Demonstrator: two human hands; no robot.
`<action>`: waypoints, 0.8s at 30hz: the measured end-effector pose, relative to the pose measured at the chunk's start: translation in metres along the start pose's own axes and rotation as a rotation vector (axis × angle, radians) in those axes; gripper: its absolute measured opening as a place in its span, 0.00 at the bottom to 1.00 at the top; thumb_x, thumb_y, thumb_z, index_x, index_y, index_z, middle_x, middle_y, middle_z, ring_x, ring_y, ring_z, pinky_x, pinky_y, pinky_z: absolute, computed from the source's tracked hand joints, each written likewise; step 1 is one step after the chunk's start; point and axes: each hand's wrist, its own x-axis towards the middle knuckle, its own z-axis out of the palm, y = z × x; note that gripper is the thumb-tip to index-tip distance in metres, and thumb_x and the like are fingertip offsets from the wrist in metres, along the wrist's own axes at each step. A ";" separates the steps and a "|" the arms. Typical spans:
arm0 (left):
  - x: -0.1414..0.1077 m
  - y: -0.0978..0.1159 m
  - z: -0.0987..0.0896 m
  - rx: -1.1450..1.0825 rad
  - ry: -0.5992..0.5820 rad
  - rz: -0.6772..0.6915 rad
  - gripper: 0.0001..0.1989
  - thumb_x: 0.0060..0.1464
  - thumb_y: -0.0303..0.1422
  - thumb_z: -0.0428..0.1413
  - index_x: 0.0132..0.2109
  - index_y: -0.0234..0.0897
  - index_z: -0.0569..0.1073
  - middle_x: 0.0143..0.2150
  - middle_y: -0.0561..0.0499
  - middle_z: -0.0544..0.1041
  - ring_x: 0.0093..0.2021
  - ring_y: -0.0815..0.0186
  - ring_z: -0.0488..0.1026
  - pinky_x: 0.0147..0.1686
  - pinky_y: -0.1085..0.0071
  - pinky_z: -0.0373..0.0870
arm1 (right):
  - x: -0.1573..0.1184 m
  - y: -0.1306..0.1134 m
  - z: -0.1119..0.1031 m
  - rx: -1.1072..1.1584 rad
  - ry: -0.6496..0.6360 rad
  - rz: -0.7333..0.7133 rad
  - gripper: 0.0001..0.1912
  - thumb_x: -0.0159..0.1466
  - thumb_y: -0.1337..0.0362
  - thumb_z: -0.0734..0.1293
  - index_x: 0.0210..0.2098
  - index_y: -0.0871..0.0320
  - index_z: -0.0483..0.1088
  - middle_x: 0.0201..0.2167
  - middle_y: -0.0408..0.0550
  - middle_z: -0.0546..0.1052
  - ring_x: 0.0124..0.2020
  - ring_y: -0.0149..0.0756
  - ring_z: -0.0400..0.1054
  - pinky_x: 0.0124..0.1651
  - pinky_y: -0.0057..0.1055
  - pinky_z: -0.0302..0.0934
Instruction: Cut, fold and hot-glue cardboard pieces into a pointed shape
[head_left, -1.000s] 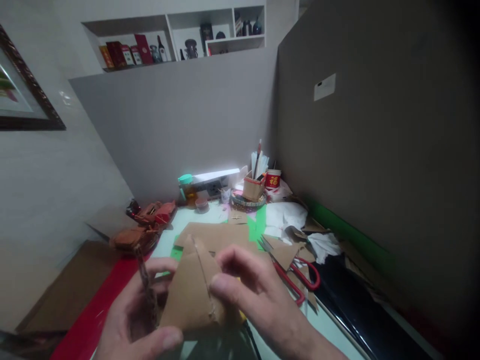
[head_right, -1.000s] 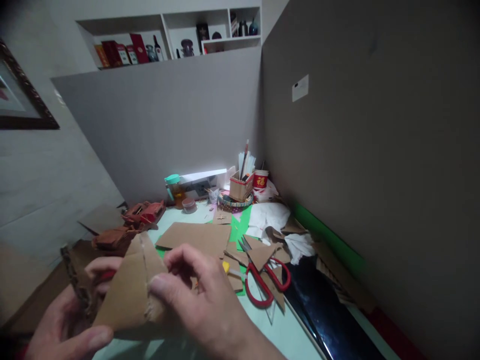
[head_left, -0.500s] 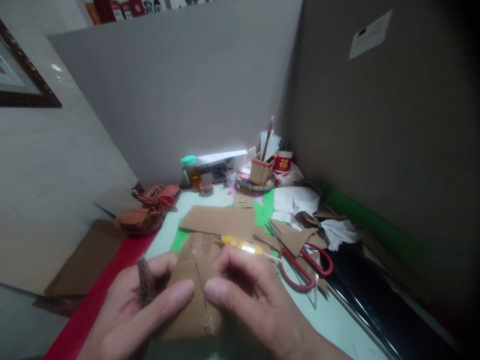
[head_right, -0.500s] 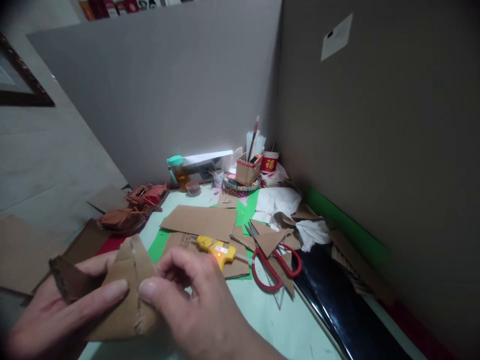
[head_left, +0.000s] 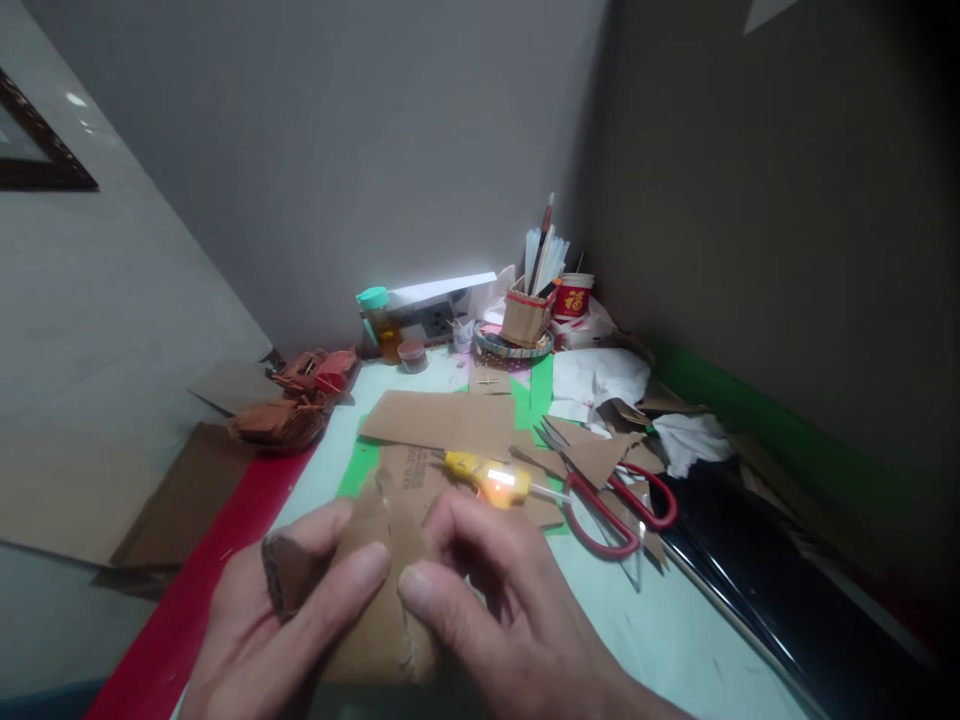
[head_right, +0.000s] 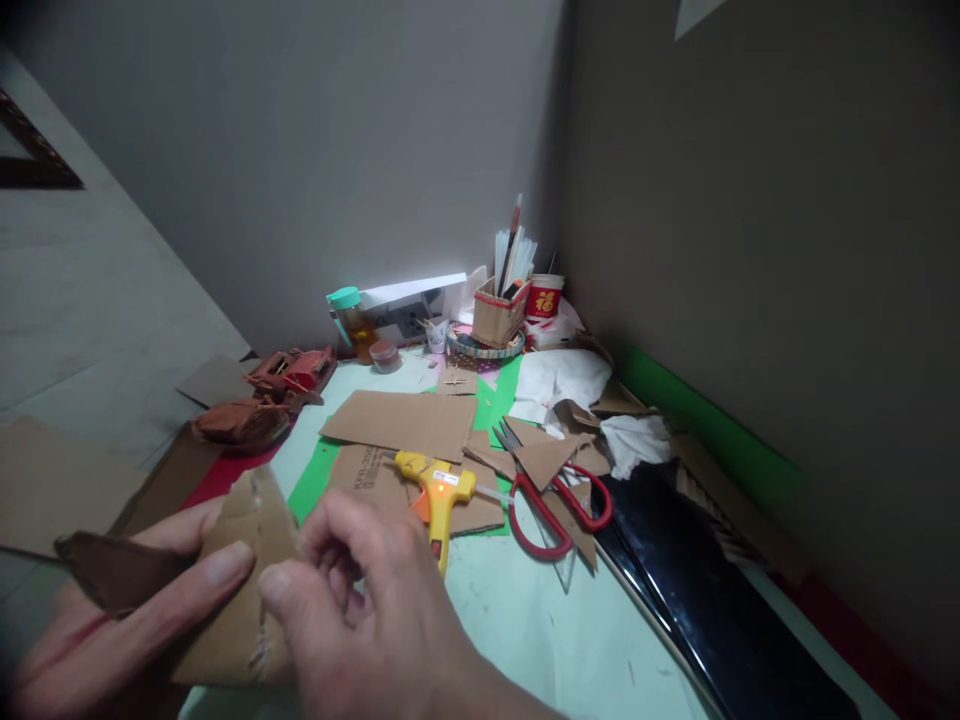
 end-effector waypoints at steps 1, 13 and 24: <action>0.000 0.001 0.000 -0.008 -0.007 -0.031 0.18 0.49 0.47 0.65 0.43 0.43 0.83 0.34 0.52 0.83 0.28 0.61 0.77 0.20 0.73 0.72 | 0.000 -0.001 0.000 0.004 -0.013 -0.004 0.11 0.57 0.59 0.63 0.23 0.54 0.58 0.22 0.38 0.61 0.25 0.31 0.55 0.28 0.30 0.50; 0.014 0.018 -0.015 0.043 -0.010 0.107 0.10 0.47 0.43 0.68 0.35 0.43 0.82 0.29 0.54 0.79 0.29 0.65 0.76 0.25 0.78 0.71 | -0.003 0.000 -0.005 0.006 -0.137 -0.101 0.13 0.70 0.57 0.62 0.32 0.56 0.70 0.29 0.39 0.69 0.32 0.30 0.61 0.36 0.28 0.53; 0.000 0.038 -0.035 -0.225 -0.012 0.149 0.10 0.49 0.39 0.66 0.28 0.38 0.79 0.26 0.54 0.74 0.30 0.69 0.71 0.34 0.78 0.71 | 0.012 0.015 -0.019 0.044 -0.019 -0.196 0.18 0.73 0.53 0.59 0.31 0.56 0.65 0.28 0.40 0.66 0.31 0.33 0.60 0.38 0.30 0.55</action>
